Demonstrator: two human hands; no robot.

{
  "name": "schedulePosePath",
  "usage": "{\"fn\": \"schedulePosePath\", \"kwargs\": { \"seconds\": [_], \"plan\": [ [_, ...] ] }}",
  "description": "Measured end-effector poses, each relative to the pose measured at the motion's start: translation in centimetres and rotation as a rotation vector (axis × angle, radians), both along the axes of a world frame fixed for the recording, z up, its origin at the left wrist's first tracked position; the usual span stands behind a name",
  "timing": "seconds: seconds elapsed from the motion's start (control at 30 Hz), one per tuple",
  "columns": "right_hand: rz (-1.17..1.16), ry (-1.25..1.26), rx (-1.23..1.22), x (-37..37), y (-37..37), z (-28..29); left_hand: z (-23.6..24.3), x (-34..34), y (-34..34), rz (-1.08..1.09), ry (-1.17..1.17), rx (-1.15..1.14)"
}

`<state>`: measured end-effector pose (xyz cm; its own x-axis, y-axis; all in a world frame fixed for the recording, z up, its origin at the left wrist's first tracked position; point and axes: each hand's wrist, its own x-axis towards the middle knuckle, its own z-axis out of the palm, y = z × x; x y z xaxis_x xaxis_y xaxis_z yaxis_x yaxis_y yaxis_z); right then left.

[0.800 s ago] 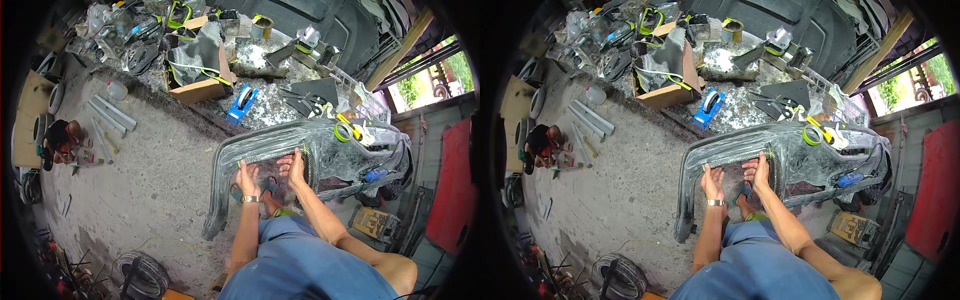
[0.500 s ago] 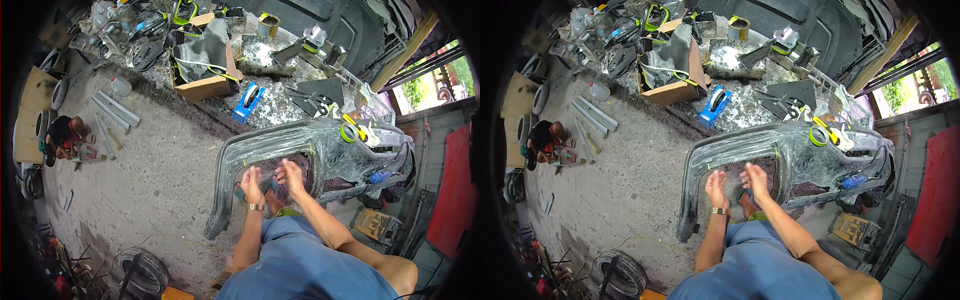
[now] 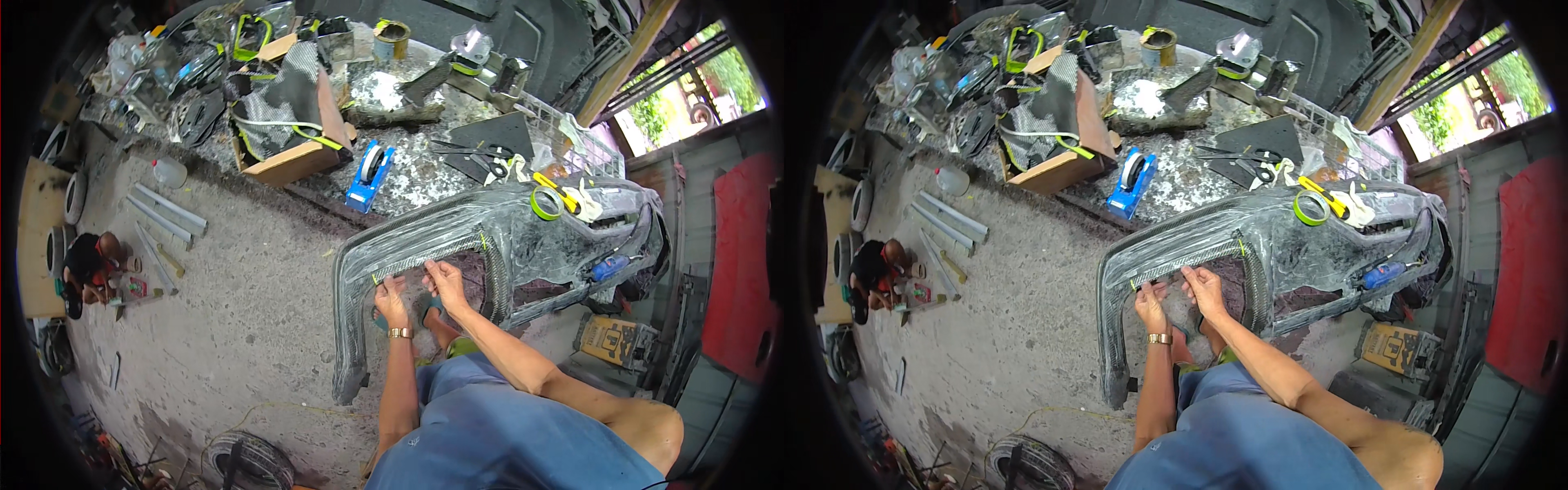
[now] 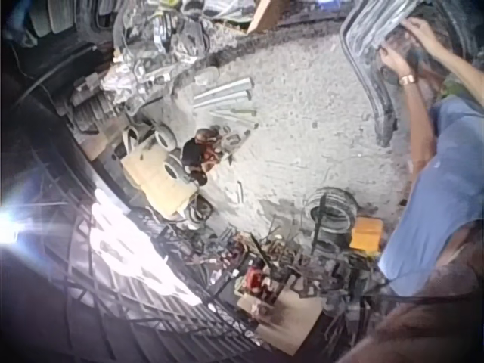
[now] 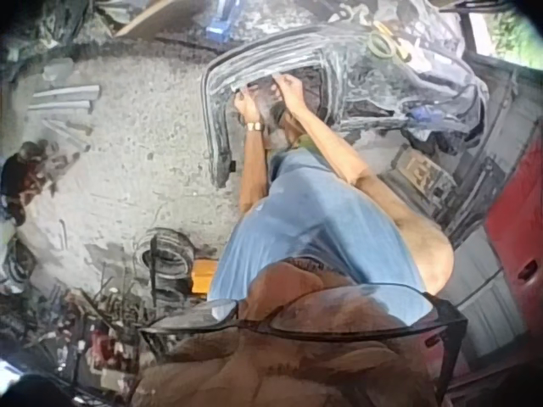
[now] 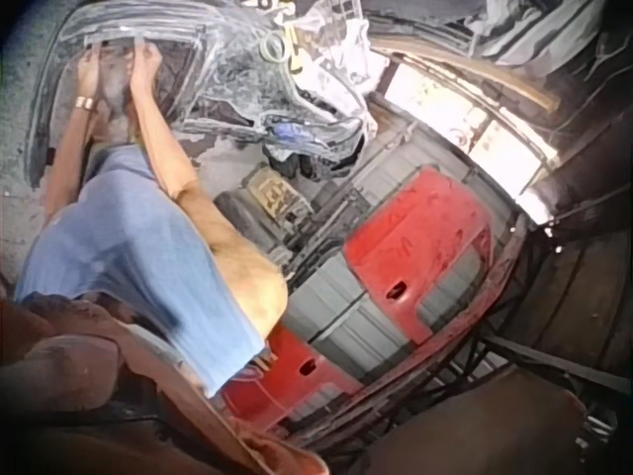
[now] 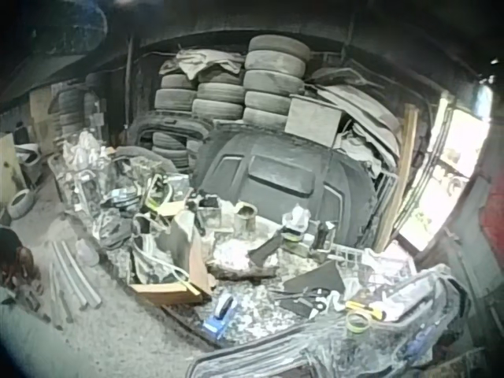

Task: Apply carbon fiber material and yellow tape to a car bumper or body part.

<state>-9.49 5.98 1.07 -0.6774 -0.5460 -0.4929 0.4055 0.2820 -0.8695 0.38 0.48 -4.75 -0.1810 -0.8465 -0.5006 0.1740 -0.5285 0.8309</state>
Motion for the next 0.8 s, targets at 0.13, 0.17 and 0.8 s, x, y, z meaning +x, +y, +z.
{"fn": "schedulePosePath", "kwargs": {
  "seconds": [0.13,0.17,0.8],
  "plan": [
    [-0.147,-0.096,-0.022,-0.8,0.7,0.3,-0.1,0.1,0.6,0.129,0.144,0.107],
    [-0.199,-0.137,-0.027,-0.9,0.8,0.5,-0.1,0.1,0.6,0.117,0.147,0.105],
    [0.52,-0.248,-0.062,1.4,10.7,10.4,10.3,-7.5,-2.5,-0.782,-0.711,-1.415]
  ]
}}
